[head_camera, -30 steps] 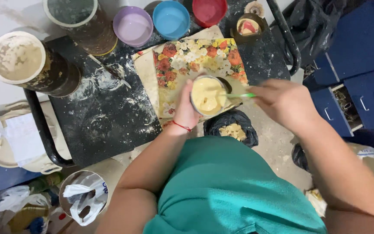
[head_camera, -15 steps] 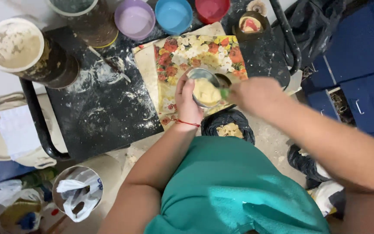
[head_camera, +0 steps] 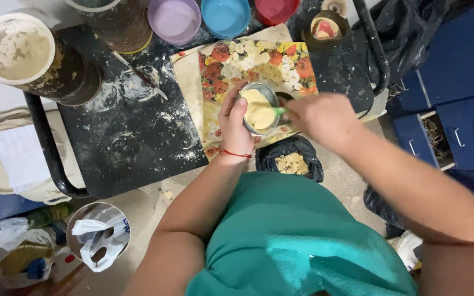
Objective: The person scoops a white powder from a large container into a small metal bowl using a green spatula. They then add water from a purple cup and mix the ingredients into a smooth, yellowish paste. Finally, the person pours the mixture into a round metal mold and shakes it to level the surface.
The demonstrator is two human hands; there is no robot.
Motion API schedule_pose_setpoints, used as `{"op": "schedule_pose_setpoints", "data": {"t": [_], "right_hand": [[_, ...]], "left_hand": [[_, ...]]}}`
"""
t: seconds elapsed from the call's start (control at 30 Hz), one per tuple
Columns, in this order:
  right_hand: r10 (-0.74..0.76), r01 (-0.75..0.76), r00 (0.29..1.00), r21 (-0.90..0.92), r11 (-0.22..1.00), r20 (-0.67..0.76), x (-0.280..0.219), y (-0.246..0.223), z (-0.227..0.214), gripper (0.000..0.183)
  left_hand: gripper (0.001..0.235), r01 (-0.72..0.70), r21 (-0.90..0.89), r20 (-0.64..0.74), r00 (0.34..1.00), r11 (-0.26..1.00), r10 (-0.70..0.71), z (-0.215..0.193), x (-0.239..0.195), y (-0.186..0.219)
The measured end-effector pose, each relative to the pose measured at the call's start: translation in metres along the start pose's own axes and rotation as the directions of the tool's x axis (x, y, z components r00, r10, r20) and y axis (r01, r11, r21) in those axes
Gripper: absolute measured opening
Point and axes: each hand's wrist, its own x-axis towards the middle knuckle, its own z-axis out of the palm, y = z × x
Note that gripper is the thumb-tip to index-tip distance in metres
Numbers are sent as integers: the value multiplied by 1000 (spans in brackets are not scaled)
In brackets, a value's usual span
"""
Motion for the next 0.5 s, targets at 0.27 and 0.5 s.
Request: {"op": "schedule_pose_setpoints", "data": {"t": [0.27,0.5], "right_hand": [[506,-614,784,573,543,360,-27,-22,57,23],[524,-477,807,825,302,274,-28,-20,0,19]], "left_hand": [[58,-26,-115,-67,998,993,18,-4,12,-8],[68,190,-224,-145,964,956,-225,11,0,-15]]}}
